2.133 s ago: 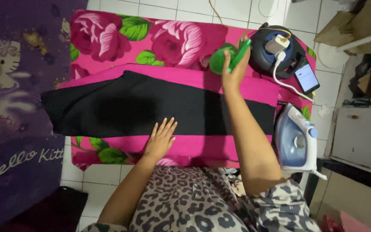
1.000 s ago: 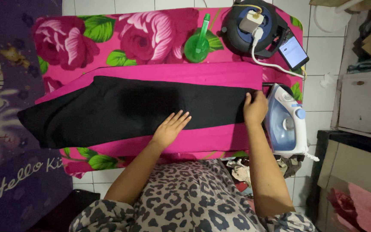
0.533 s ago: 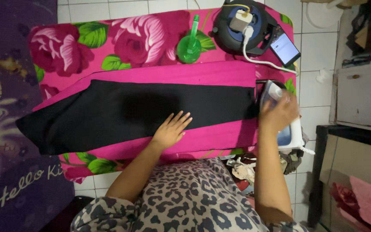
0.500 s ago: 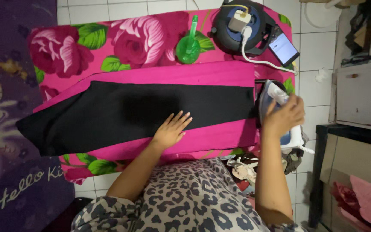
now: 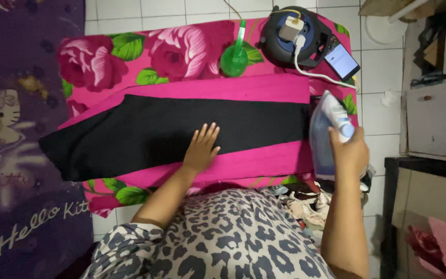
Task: The person spreads a pair of black pants on an ironing board, sprays them with water from a green bottle, irons both legs with a steam iron, and then folds the pants into a rectangular shape.
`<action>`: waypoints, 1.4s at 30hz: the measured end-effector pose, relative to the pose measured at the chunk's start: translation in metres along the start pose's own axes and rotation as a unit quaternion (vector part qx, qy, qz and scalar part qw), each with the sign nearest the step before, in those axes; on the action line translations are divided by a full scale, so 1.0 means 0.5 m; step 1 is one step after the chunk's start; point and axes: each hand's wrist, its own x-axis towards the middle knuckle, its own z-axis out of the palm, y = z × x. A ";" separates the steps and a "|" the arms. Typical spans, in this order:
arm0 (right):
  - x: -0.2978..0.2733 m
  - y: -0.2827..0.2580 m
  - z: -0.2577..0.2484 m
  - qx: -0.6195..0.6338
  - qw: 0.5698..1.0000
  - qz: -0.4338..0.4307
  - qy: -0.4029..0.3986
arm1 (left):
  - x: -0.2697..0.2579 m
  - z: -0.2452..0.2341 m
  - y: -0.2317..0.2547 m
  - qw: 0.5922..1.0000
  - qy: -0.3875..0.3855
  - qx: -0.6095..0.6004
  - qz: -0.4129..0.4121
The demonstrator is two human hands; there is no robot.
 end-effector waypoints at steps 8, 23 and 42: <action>-0.075 -0.247 0.045 -0.012 0.974 -0.191 -0.122 | -0.018 0.017 -0.040 0.997 -0.008 -0.006 -0.076; 0.062 -0.112 0.080 -0.065 0.986 -0.141 -0.056 | -0.016 0.012 -0.036 0.996 -0.007 -0.010 -0.089; 0.058 -0.230 0.039 0.008 0.896 -0.420 -0.144 | -0.016 0.001 -0.033 0.993 -0.041 -0.020 -0.105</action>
